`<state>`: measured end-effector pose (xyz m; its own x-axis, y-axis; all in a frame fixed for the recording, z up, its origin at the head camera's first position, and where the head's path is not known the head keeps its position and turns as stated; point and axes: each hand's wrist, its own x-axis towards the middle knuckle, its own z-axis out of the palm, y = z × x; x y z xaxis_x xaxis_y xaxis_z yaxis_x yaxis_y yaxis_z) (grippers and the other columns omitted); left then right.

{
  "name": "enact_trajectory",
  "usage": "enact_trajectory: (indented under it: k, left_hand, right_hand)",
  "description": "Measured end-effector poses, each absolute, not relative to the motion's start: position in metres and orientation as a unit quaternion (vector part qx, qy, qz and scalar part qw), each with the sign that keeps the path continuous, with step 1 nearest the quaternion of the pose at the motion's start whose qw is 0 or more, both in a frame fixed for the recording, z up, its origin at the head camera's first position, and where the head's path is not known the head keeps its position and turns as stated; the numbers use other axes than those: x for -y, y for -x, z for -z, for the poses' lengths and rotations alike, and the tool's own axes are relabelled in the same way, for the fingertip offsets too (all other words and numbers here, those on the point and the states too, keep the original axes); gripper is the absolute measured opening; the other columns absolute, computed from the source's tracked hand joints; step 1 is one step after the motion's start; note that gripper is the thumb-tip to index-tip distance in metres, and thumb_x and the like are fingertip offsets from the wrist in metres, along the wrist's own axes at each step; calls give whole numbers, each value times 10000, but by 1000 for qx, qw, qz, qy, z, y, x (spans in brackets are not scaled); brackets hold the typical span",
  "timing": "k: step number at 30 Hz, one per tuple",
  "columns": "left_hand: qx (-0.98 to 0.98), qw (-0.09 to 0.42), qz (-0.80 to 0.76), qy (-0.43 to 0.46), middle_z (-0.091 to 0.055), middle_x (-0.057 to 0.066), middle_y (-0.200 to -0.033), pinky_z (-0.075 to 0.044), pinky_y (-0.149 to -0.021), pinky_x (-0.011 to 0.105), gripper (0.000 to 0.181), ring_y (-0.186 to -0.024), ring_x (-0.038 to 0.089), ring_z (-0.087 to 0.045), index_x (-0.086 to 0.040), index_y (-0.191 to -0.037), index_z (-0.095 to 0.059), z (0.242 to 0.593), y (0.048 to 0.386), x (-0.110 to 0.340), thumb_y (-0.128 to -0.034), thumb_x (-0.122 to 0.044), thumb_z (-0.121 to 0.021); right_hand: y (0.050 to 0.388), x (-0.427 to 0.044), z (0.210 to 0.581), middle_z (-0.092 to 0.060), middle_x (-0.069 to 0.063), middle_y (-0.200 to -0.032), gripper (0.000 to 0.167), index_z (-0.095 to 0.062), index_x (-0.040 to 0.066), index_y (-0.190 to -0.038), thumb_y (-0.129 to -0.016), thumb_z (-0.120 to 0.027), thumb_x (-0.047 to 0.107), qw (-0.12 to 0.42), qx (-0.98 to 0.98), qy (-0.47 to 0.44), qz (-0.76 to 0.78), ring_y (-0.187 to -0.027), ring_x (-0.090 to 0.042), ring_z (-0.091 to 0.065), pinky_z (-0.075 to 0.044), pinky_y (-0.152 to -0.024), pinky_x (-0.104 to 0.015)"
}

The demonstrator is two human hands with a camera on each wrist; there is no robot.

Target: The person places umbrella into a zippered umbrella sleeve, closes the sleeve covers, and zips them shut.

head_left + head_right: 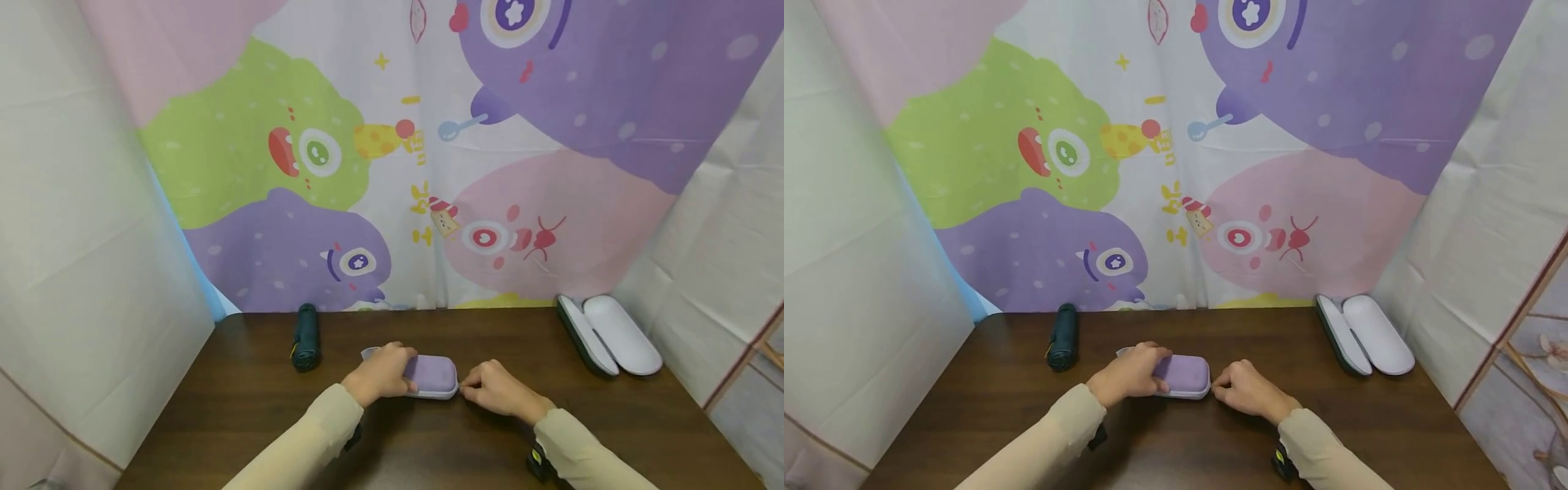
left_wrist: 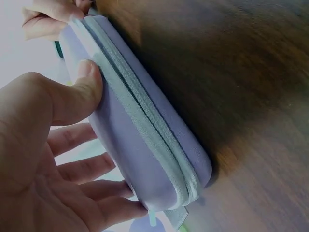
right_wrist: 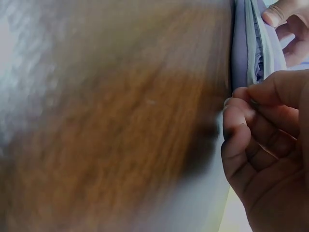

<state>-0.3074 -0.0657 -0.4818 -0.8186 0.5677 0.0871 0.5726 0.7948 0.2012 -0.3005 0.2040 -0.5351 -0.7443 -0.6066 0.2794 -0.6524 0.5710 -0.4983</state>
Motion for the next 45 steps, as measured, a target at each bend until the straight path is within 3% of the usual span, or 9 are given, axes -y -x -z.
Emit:
enact_trajectory:
  k: [7,20,30,35,38,45]
  left_hand:
    - [951,22,103,290,-709,97,-1009,-565,-748,333,519,-861,204,-673,-42,-1176,-728,482,308,63,-749,-284,-897]
    - [957,45,84,274,-706,82,-953,-570,-704,389,497,-840,217,-679,-65,-1141,-737,487,308,54,-748,-331,-882]
    - [970,-33,72,231,-688,10,-813,-548,-631,405,345,-744,217,-678,-112,-950,-736,468,301,52,-823,-411,-851]
    - [971,-65,68,222,-661,-18,-812,-529,-632,388,347,-731,166,-622,-124,-994,-750,460,299,62,-829,-412,-851]
    - [967,-87,70,229,-648,-24,-818,-507,-630,360,381,-714,142,-581,-118,-1012,-749,458,299,63,-822,-430,-856]
    - [967,-108,86,216,-607,-23,-747,-483,-594,301,327,-644,126,-545,-119,-823,-685,454,299,65,-813,-406,-841]
  right_hand:
    - [302,-203,536,-786,13,-865,133,-845,93,-891,-872,-724,43,50,878,-367,-302,-812,-61,-713,-575,-687,-236]
    - [291,-199,534,-778,32,-838,149,-844,99,-871,-866,-707,41,59,876,-385,-285,-772,2,-666,-555,-673,-199]
    - [300,-199,528,-793,-5,-891,168,-838,84,-904,-902,-676,37,47,897,-348,-267,-823,-52,-698,-584,-699,-261]
    - [309,-194,527,-792,2,-902,171,-836,95,-908,-915,-674,39,43,901,-343,-261,-838,-53,-698,-584,-711,-264]
    - [310,-195,529,-781,24,-883,183,-830,112,-867,-907,-674,23,38,904,-334,-263,-788,-16,-644,-556,-695,-241]
    - [318,-187,527,-622,115,-693,277,-725,134,-675,-898,-641,-8,32,900,-335,-275,-626,5,-456,-444,-604,-200]
